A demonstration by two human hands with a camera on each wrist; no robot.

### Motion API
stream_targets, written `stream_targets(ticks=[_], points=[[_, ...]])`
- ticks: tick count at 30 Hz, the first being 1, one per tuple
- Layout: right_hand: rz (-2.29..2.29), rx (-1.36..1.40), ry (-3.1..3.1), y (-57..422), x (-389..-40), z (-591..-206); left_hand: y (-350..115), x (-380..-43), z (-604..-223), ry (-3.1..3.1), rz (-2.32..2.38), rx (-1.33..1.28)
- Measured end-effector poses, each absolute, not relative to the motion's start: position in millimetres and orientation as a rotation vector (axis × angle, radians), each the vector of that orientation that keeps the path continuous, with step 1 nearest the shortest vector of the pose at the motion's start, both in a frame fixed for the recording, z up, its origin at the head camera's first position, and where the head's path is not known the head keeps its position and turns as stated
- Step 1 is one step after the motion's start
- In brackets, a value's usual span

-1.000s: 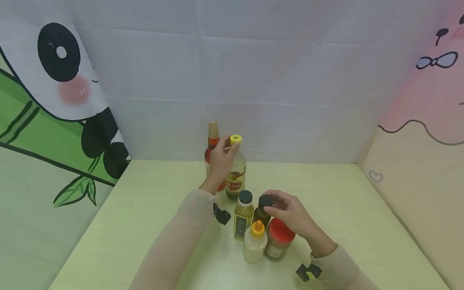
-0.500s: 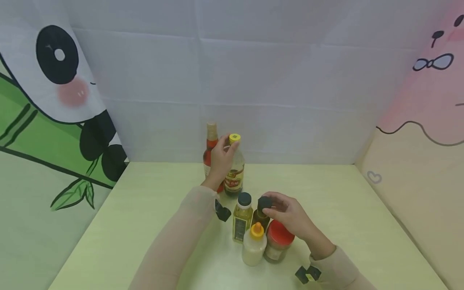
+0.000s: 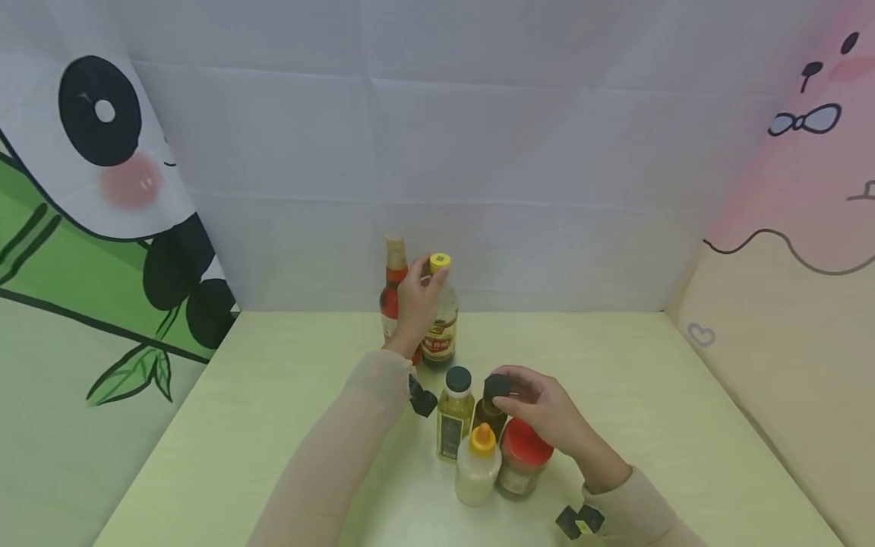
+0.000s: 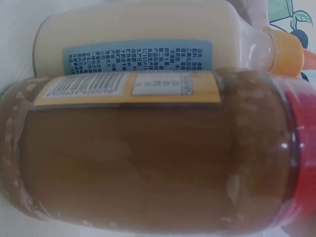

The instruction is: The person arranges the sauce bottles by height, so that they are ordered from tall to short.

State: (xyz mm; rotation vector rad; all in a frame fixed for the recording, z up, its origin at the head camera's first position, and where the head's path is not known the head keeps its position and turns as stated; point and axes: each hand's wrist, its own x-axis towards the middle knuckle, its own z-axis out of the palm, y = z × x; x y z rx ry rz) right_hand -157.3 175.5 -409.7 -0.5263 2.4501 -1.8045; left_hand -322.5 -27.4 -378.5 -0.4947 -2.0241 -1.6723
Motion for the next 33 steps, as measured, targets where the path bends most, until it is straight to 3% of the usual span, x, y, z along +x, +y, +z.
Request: stream_targets(ticks=[33], points=[[-1.806,-0.523,2.456,175.4,-157.8,-412.7,-26.7,-331.5,-382.3,-2.109,-1.677,-0.436]])
